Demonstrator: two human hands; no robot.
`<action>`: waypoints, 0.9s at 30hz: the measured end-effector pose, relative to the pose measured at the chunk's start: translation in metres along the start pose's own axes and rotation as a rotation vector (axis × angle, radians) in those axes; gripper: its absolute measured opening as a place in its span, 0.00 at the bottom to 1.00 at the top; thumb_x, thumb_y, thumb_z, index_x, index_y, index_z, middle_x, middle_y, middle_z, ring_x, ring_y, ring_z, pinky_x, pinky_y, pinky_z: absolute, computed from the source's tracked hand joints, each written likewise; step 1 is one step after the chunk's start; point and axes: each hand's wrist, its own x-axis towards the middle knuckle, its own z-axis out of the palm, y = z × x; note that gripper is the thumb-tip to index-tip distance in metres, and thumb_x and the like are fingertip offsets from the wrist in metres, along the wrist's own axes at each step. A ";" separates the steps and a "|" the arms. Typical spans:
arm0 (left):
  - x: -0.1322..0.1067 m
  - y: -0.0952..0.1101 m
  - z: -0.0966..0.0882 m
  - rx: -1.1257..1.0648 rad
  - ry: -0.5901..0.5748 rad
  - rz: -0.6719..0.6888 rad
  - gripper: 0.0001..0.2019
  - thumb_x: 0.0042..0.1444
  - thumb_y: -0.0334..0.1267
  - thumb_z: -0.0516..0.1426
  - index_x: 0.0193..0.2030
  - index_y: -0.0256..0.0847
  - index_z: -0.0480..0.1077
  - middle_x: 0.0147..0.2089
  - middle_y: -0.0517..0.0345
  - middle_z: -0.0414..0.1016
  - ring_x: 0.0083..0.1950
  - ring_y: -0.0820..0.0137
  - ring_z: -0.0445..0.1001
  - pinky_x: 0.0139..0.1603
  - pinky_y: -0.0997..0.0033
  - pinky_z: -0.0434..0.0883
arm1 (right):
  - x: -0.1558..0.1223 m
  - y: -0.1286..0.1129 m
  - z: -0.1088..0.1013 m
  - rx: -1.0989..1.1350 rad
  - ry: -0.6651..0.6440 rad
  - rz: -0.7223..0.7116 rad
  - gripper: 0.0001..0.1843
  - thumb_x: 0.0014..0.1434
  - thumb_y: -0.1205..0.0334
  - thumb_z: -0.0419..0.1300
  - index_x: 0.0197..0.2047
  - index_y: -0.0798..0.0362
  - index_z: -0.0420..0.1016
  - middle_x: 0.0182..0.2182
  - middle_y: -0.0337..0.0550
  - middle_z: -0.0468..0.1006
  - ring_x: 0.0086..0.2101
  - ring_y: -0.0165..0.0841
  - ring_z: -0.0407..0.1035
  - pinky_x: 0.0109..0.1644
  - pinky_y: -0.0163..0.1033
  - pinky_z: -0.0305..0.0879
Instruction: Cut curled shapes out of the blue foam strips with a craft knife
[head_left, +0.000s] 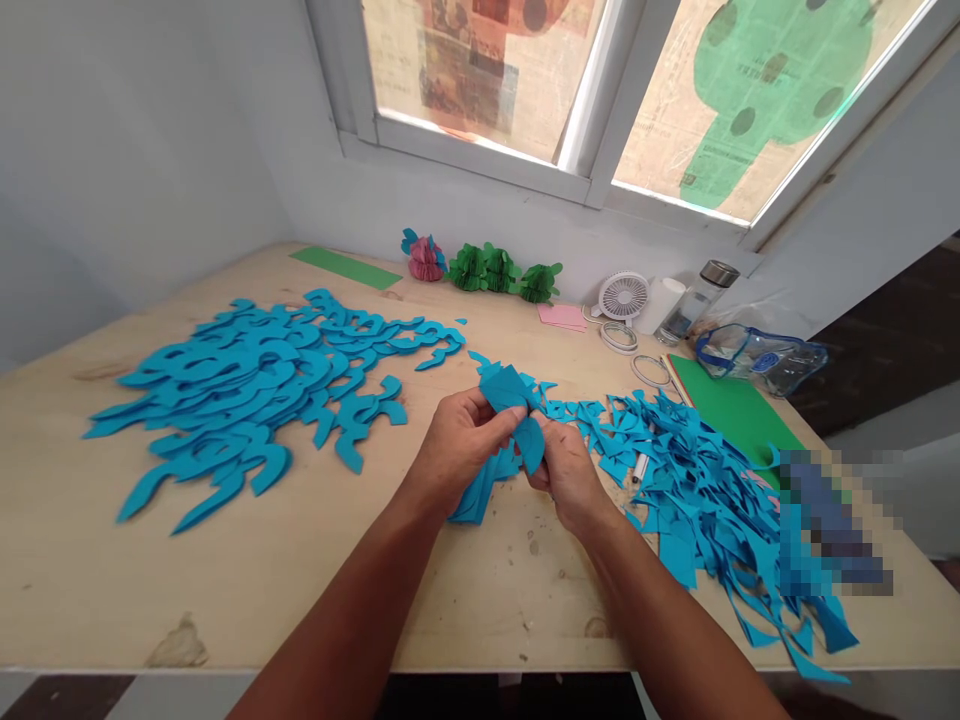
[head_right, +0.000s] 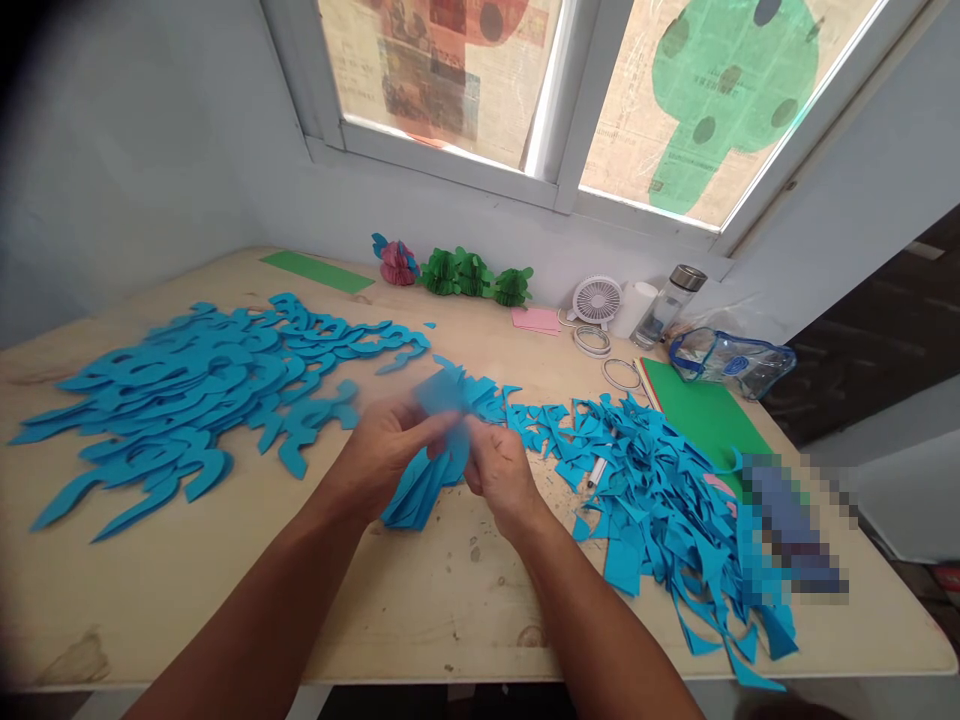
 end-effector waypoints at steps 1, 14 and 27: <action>0.000 0.000 0.000 0.008 0.001 -0.004 0.09 0.45 0.36 0.60 0.19 0.38 0.68 0.16 0.65 0.64 0.20 0.76 0.62 0.24 0.75 0.63 | 0.000 0.000 0.000 -0.008 0.005 0.005 0.27 0.56 0.41 0.54 0.17 0.53 0.59 0.09 0.28 0.50 0.13 0.21 0.39 0.17 0.33 0.34; 0.002 0.002 -0.005 0.076 -0.037 -0.034 0.10 0.42 0.38 0.61 0.17 0.38 0.66 0.16 0.64 0.63 0.20 0.77 0.60 0.22 0.75 0.61 | 0.001 0.002 -0.001 0.003 -0.050 0.010 0.27 0.56 0.40 0.53 0.17 0.51 0.53 0.09 0.27 0.49 0.13 0.21 0.39 0.17 0.33 0.34; 0.005 -0.003 -0.008 0.089 -0.010 -0.001 0.09 0.43 0.40 0.61 0.20 0.38 0.68 0.17 0.64 0.63 0.20 0.76 0.61 0.22 0.75 0.62 | -0.001 -0.001 0.000 0.033 -0.057 0.052 0.27 0.54 0.38 0.55 0.18 0.51 0.55 0.11 0.28 0.50 0.13 0.21 0.39 0.17 0.32 0.33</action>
